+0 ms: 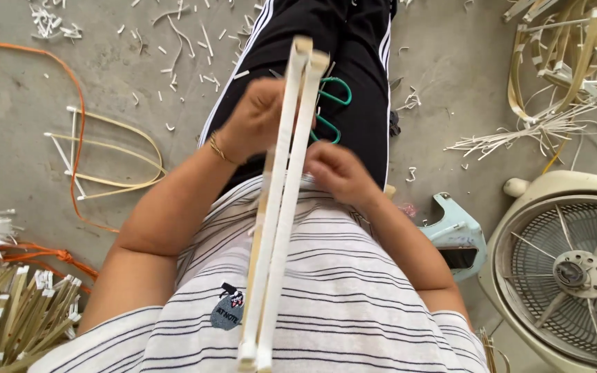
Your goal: The recorder is assembling small wooden or bamboo frames, using scissors and tape to secure components.
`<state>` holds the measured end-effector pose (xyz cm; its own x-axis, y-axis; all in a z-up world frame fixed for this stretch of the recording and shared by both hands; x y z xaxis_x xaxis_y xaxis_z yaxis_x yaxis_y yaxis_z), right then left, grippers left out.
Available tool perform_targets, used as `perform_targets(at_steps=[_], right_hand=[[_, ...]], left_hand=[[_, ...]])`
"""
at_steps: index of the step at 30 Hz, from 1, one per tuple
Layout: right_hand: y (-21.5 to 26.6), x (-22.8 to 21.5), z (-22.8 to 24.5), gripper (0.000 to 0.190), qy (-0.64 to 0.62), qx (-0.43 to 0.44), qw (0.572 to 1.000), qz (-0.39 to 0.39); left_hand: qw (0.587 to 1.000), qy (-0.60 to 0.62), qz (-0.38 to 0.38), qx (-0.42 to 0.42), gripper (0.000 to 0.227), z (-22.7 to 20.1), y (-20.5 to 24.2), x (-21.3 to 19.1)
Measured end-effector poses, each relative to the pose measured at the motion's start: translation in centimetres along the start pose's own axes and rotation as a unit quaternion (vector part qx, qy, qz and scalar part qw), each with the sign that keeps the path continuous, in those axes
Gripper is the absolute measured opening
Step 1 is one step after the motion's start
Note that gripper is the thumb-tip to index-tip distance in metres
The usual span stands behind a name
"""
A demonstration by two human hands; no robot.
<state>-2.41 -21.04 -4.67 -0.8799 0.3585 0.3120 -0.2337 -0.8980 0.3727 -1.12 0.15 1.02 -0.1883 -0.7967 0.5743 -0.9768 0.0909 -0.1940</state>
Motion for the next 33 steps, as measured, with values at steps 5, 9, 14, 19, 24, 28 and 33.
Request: perform_targets(at_steps=[5,9,14,19,24,28,33], right_hand=[[-1.4,2.9,10.6,0.018,0.191,-0.162,0.966,-0.058],[-4.8,9.3,12.1,0.051,0.490,-0.022,0.866,0.093],[-5.7,9.1,9.6,0.033,0.465,0.027,0.873,0.146],[-3.6,6.7,7.9,0.027,0.300,0.027,0.950,0.087],[0.1,3.6,4.1,0.024,0.176,0.048,0.981,0.071],[-0.3,2.9,3.2,0.026,-0.025,0.132,0.990,0.037],[-4.1,1.9,6.5,0.024,-0.015,0.114,0.990,-0.081]], left_hand=[[0.997,-0.039,-0.013,0.058,0.041,-1.1,-0.2,-2.0],[0.998,-0.053,-0.004,0.032,0.043,-1.2,-0.5,-1.0],[0.995,-0.071,0.000,0.065,0.036,-2.7,-0.2,-0.2],[0.988,-0.092,0.006,0.124,0.027,-5.6,0.2,1.2],[0.970,-0.171,0.086,0.149,0.024,-8.4,0.7,4.2],[0.947,-0.276,0.114,0.118,0.025,-7.9,0.3,4.0],[0.895,-0.393,-0.056,0.204,0.029,-8.3,-3.6,0.2]])
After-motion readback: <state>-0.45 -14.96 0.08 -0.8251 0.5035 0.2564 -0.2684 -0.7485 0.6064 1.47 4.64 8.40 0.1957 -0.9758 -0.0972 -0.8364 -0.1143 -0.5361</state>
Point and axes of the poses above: each hand's wrist, its own y-axis away from the middle knuckle, its own x-axis out of the palm, z = x × y, the point moved 6 cm from there along -y, towards the middle knuckle, and after that the axes turned 3 degrees about z, right-handed, at the moved point
